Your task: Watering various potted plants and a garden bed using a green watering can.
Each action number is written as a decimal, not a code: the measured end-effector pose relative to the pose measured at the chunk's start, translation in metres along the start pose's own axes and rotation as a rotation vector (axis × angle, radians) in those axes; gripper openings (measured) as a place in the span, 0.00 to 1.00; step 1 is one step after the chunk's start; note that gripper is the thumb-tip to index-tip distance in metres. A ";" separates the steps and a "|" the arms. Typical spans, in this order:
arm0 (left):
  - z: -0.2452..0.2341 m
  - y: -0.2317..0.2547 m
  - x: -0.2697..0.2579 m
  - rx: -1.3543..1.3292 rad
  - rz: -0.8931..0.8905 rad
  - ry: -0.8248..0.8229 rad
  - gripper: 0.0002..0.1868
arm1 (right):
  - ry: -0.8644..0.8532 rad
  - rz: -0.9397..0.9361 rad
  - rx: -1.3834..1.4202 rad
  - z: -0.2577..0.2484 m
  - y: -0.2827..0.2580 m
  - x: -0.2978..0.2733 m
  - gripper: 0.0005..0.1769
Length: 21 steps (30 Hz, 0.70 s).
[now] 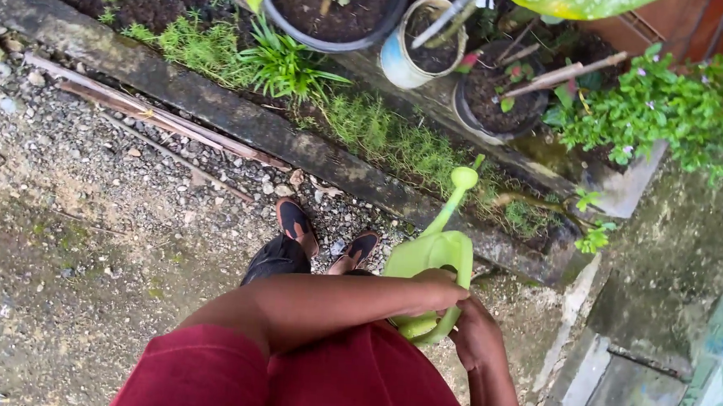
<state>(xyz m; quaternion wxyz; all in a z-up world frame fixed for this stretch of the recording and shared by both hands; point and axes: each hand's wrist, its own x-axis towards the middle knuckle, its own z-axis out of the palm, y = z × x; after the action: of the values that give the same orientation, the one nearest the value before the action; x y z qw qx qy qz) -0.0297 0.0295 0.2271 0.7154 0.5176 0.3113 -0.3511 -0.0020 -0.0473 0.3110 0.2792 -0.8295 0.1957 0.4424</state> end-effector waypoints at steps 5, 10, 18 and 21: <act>0.030 0.028 -0.007 0.068 0.001 -0.114 0.18 | -0.030 -0.055 -0.062 -0.058 0.057 0.051 0.23; 0.070 0.051 0.015 0.144 0.019 -0.231 0.31 | 0.111 0.020 -0.079 -0.096 0.070 0.065 0.19; 0.113 0.079 0.032 0.113 0.075 -0.212 0.32 | 0.172 0.025 0.246 -0.135 0.078 0.087 0.21; 0.118 0.084 0.037 0.075 0.082 -0.198 0.33 | 0.187 0.049 0.297 -0.136 0.058 0.073 0.22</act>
<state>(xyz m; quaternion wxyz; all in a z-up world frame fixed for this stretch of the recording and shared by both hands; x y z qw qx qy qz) 0.0694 -0.0717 0.2727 0.7364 0.5193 0.2043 -0.3825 0.0883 -0.1836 0.2944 0.3682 -0.8116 0.3042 0.3363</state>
